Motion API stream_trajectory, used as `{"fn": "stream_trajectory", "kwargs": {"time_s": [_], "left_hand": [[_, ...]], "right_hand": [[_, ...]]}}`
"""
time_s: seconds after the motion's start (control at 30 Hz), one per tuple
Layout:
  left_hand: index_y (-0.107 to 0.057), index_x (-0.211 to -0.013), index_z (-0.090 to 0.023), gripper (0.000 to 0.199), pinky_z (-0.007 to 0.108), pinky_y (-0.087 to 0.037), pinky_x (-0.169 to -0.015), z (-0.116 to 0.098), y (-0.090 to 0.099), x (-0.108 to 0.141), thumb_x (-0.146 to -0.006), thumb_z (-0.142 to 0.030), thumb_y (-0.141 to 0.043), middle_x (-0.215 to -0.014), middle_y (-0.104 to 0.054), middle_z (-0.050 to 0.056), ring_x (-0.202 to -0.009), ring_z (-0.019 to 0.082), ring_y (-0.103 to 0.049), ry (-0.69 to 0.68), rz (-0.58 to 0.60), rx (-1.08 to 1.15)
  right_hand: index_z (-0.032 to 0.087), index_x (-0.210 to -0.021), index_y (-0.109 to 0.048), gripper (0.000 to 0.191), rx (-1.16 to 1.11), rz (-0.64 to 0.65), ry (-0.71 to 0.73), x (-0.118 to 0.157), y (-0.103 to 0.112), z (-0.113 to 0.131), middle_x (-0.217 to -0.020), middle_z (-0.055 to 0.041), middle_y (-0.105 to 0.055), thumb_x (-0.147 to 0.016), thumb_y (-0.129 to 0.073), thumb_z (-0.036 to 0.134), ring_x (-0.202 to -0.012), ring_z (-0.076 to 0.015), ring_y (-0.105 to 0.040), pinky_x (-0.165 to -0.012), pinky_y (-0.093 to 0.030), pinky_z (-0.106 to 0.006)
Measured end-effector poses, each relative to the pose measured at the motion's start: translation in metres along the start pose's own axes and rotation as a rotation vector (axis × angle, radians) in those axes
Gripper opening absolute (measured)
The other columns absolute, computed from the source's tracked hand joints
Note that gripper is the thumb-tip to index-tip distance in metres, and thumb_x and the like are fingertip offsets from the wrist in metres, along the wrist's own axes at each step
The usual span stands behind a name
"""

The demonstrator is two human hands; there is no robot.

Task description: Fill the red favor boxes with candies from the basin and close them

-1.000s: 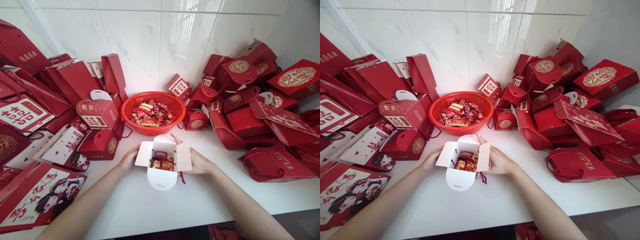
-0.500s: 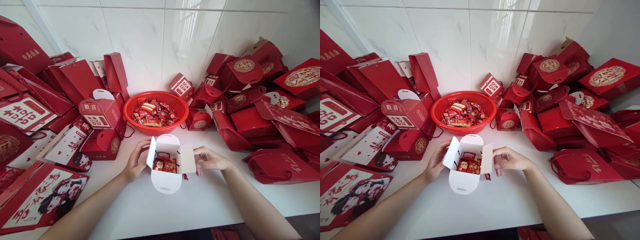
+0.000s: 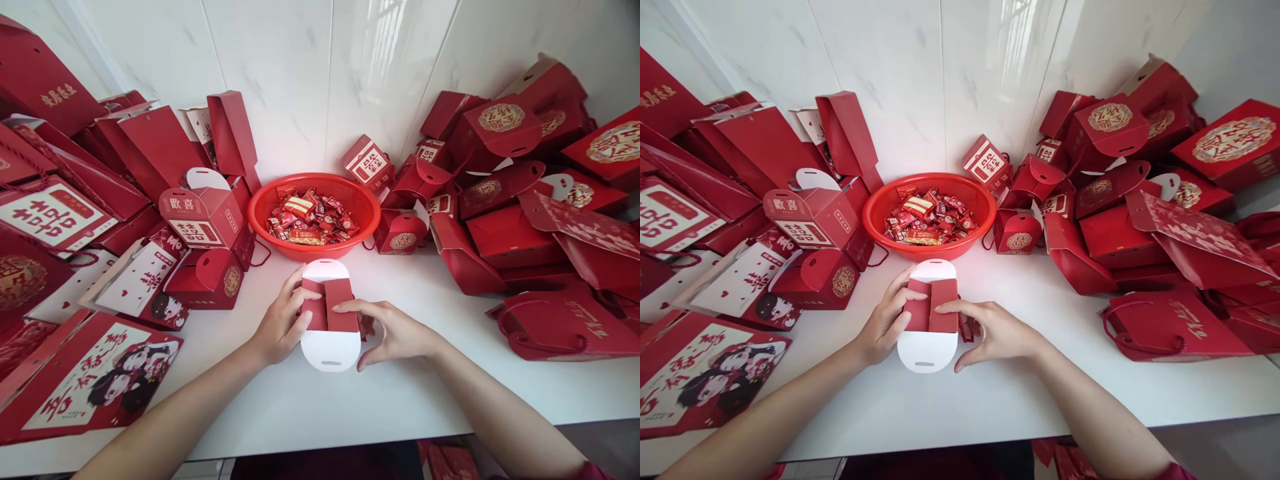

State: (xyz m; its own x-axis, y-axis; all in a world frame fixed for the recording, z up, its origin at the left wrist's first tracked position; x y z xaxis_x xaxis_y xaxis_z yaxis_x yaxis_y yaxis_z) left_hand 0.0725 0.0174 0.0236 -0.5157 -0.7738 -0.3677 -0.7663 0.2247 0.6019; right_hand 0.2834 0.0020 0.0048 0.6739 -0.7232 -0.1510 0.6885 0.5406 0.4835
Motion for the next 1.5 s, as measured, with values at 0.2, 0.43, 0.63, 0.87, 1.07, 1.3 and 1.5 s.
{"fn": "stream_trajectory", "kwargs": {"time_s": [0.2, 0.43, 0.63, 0.87, 1.07, 1.3, 1.5], "left_hand": [[-0.057, -0.117, -0.023, 0.025, 0.046, -0.039, -0.109, 0.001, -0.004, 0.005, -0.095, -0.033, -0.050, -0.162, -0.023, 0.011, -0.131, 0.030, -0.049, 0.175, -0.098, 0.208], [-0.028, -0.149, -0.032, 0.074, 0.042, -0.041, -0.107, 0.020, -0.004, 0.001, -0.086, -0.027, -0.067, -0.149, -0.046, 0.009, -0.127, 0.024, -0.052, 0.282, -0.303, 0.677], [-0.028, -0.150, -0.028, 0.089, 0.036, -0.049, -0.097, 0.025, -0.010, 0.001, -0.076, -0.023, -0.075, -0.145, -0.051, 0.009, -0.119, 0.023, -0.058, 0.556, -0.355, 0.925], [-0.070, -0.115, -0.024, 0.028, 0.040, -0.048, -0.096, 0.003, 0.007, 0.001, -0.091, -0.025, -0.055, -0.119, -0.068, 0.007, -0.114, 0.025, -0.061, 0.256, -0.230, 0.342], [-0.066, -0.126, -0.029, 0.038, 0.049, -0.044, -0.096, -0.038, 0.017, 0.001, -0.090, -0.036, -0.057, -0.137, -0.062, 0.005, -0.120, 0.031, -0.056, 0.009, -0.042, -0.459], [-0.055, -0.139, -0.019, 0.071, 0.059, -0.040, -0.105, -0.035, 0.024, 0.010, -0.085, -0.063, -0.056, -0.153, -0.041, 0.018, -0.138, 0.041, -0.040, 0.207, -0.005, -0.682], [-0.049, -0.144, -0.025, 0.081, 0.066, -0.038, -0.105, -0.027, 0.021, 0.017, -0.074, -0.061, -0.069, -0.159, -0.028, 0.019, -0.141, 0.051, -0.030, 0.367, -0.086, -0.618]], "right_hand": [[0.025, -0.116, -0.065, 0.031, 0.055, -0.220, 0.027, -0.001, -0.002, 0.005, -0.091, -0.0008, -0.069, -0.085, -0.070, 0.030, -0.059, -0.0098, -0.049, -0.059, -0.043, -0.024], [0.022, -0.119, -0.050, 0.034, -0.227, -0.283, -0.117, -0.004, -0.004, 0.006, -0.071, 0.0033, -0.059, -0.092, -0.062, 0.039, -0.059, -0.0112, -0.049, -0.057, -0.042, -0.025], [0.028, -0.149, -0.021, 0.076, -0.559, -0.268, -0.219, -0.008, -0.012, -0.005, -0.064, 0.0094, -0.044, -0.089, -0.067, 0.039, -0.054, -0.0105, -0.043, -0.051, -0.049, -0.025], [0.026, -0.153, -0.025, 0.083, -0.671, -0.223, -0.261, -0.008, -0.011, -0.008, -0.059, 0.0112, -0.037, -0.085, -0.073, 0.035, -0.051, -0.0078, -0.037, -0.045, -0.047, -0.019], [0.023, -0.150, -0.039, 0.071, -0.549, -0.332, -0.261, -0.006, -0.013, -0.002, -0.060, 0.0101, -0.037, -0.088, -0.069, 0.039, -0.047, -0.0079, -0.045, -0.047, -0.050, -0.024], [0.030, -0.156, -0.024, 0.064, -0.208, -0.143, 0.078, -0.004, -0.052, 0.025, -0.111, -0.0065, -0.067, -0.098, -0.051, 0.027, -0.101, -0.0195, -0.065, -0.095, -0.053, -0.043], [0.034, -0.154, -0.021, 0.066, -0.119, -0.240, 0.133, -0.007, -0.059, 0.015, -0.125, -0.0099, -0.059, -0.097, -0.051, 0.023, -0.106, -0.0207, -0.061, -0.092, -0.054, -0.042]]}}
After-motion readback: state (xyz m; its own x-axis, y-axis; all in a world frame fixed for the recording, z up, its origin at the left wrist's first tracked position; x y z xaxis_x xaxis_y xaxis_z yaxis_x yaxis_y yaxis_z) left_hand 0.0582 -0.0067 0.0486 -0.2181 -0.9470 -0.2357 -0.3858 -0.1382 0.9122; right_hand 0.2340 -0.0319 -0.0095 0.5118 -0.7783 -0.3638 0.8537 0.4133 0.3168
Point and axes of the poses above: each hand's wrist, its own x-axis away from the middle knuckle, its own y-axis out of the back of the hand, z = x × y, the point moved 5 cm from there along -x, towards the middle knuckle
